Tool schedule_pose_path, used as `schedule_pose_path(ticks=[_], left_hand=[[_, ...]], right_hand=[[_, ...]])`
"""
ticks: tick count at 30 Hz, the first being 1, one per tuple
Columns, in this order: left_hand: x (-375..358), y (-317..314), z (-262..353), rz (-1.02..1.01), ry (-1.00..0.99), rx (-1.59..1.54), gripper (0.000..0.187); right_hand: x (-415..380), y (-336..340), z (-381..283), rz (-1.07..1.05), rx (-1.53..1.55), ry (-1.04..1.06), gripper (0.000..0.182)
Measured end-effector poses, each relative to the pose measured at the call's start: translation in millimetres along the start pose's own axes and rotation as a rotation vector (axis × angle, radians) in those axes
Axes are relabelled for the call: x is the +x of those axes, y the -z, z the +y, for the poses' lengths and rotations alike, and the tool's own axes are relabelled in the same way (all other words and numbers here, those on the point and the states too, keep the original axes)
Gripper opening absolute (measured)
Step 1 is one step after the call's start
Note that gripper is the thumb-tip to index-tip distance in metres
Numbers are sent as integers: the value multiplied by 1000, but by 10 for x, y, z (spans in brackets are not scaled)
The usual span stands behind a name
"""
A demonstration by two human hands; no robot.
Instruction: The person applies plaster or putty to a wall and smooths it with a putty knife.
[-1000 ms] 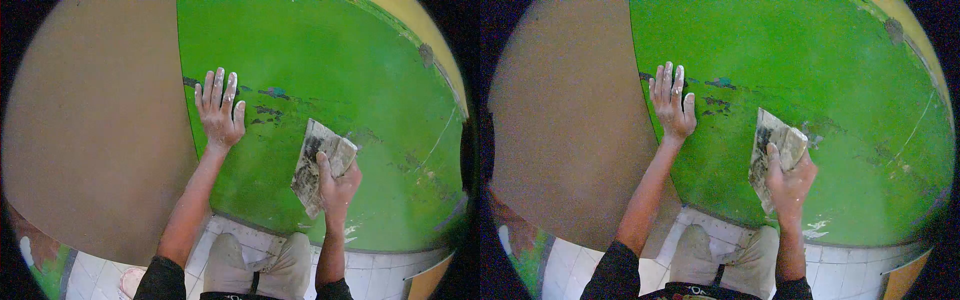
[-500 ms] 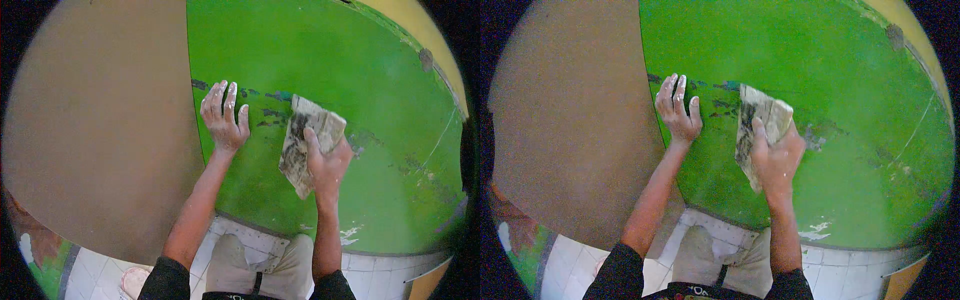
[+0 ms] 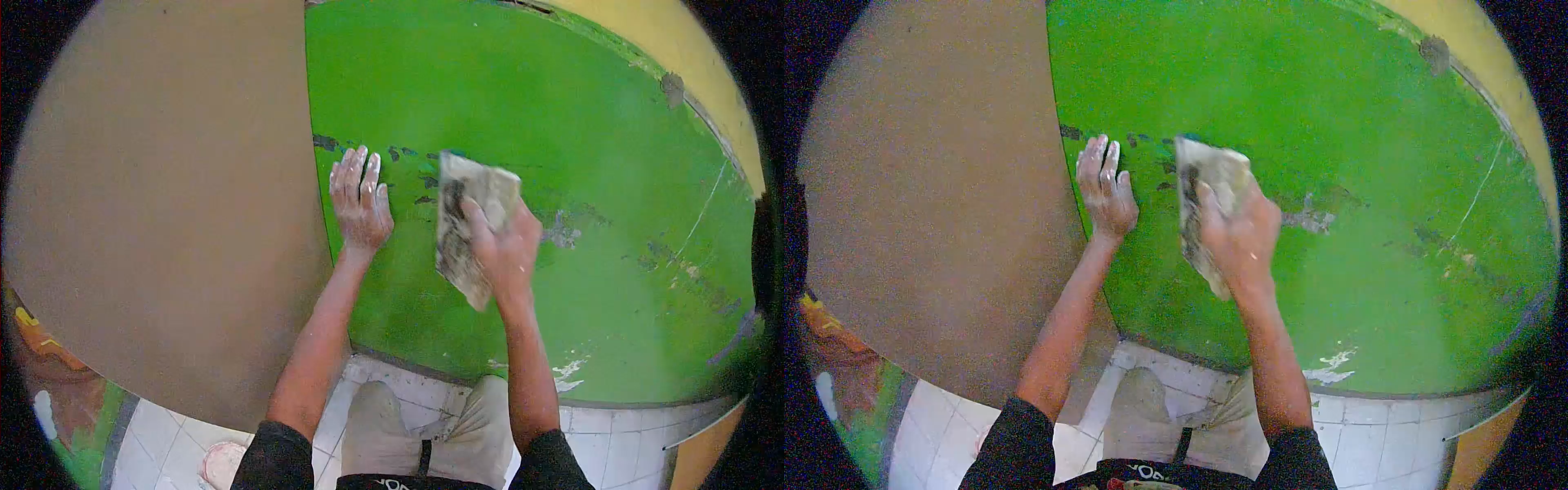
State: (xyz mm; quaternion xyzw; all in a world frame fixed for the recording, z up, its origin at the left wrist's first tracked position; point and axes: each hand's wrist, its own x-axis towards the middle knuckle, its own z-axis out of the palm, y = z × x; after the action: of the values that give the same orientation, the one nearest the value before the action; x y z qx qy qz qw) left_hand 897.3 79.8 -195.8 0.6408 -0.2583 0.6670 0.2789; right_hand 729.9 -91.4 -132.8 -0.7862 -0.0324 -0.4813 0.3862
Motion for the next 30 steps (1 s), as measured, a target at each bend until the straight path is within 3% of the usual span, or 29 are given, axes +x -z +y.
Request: schedule_pose_path(ticks=[5,7,9,12,15,17,21,23,26,30], left_hand=[[29,10,-52,-68,11,-29,53],[24,-8,-70,-73,-17,-60,54],[49,14,-67,-84,-29,-39,55],[27,52,-110,-138,-46,-15,57],[17,102,-105,-206,-11,-48,60],[-6,64,-98,-240,10,-35,64],[9,31,155,-174,107,-22,64],[26,91,249,-149,135,-32,62],[52,309,405,-194,230,-136,62],[-101,542,987,-273,331,-522,51]], right_hand=[[-96,262,121,130,125,-55,34],[6,-21,72,180,-22,138,33],[95,-68,-123,90,76,47,34],[101,-56,-154,29,-93,-15,31],[-23,232,55,200,92,63,26],[-26,275,128,248,135,-49,24],[229,210,-141,210,-51,21,24],[279,268,-101,93,6,-77,25],[71,433,14,174,-34,-15,26],[62,165,76,310,16,146,28]])
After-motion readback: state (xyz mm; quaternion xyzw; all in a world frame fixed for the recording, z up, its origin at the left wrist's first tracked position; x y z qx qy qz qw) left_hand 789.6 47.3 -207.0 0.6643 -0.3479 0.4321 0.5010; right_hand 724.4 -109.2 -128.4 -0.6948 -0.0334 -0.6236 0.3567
